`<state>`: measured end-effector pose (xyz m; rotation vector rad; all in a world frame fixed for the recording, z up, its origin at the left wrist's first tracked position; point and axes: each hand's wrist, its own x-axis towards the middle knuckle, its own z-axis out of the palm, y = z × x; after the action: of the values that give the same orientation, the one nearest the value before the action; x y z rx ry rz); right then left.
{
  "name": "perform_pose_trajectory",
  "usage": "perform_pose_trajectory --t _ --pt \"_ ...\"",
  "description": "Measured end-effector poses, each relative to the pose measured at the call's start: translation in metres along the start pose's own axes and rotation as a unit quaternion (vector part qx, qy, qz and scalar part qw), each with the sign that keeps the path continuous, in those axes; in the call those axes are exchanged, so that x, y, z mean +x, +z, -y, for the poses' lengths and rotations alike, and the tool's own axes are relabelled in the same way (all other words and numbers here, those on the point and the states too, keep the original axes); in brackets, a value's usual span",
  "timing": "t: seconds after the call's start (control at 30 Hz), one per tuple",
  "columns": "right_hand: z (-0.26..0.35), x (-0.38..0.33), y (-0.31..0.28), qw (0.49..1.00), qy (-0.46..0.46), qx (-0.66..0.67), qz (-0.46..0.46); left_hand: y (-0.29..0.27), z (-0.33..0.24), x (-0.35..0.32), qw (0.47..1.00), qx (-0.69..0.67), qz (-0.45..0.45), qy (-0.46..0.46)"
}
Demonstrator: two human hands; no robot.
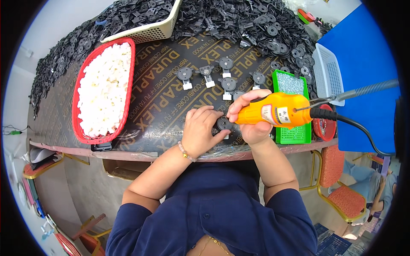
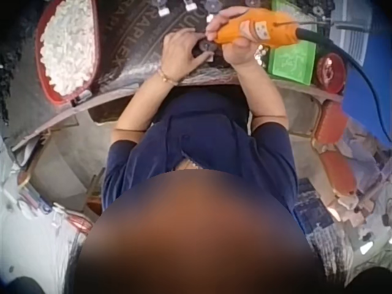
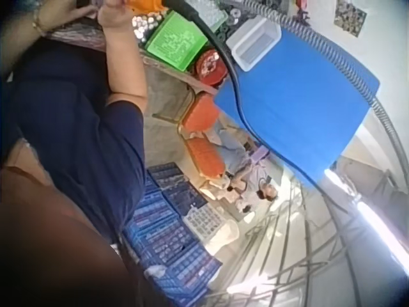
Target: Assembling small electronic motors by attaching components with an electric driver.
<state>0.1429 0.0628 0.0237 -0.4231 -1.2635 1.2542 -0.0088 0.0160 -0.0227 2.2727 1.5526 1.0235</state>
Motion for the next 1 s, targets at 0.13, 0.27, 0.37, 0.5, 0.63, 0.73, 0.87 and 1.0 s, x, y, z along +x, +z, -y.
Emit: perform_pose_trajectory --t 0.13,0.27,0.37,0.5,0.63,0.73,0.87,1.0 --pt "0.004 -0.001 0.002 1.0 0.014 -0.001 0.008 -0.001 -0.001 0.0 1.0 -0.003 0.003 0.001" --pt "0.002 -0.001 0.003 1.0 0.011 0.003 0.01 0.0 -0.001 0.0 1.0 -0.002 0.008 -0.001" --pt "0.001 -0.001 0.005 1.0 0.01 0.002 0.016 0.0 0.0 0.0 1.0 -0.002 0.009 0.002" --pt "-0.003 -0.002 0.007 0.999 0.02 -0.009 0.046 0.002 0.001 0.0 1.0 -0.011 -0.005 0.009" --pt "-0.002 -0.004 0.007 0.998 0.029 -0.005 0.048 0.005 0.0 0.002 1.0 -0.007 -0.014 0.023" --pt "0.001 -0.005 0.007 0.998 0.041 -0.026 0.043 0.004 -0.001 0.001 1.0 -0.002 -0.013 0.026" --pt "0.018 0.002 -0.014 0.998 0.022 0.053 -0.022 0.002 -0.002 -0.001 1.0 0.007 0.005 0.015" --pt "0.065 0.011 -0.08 0.976 -0.117 -0.123 -0.133 0.0 -0.005 -0.003 1.0 0.016 -0.013 0.014"
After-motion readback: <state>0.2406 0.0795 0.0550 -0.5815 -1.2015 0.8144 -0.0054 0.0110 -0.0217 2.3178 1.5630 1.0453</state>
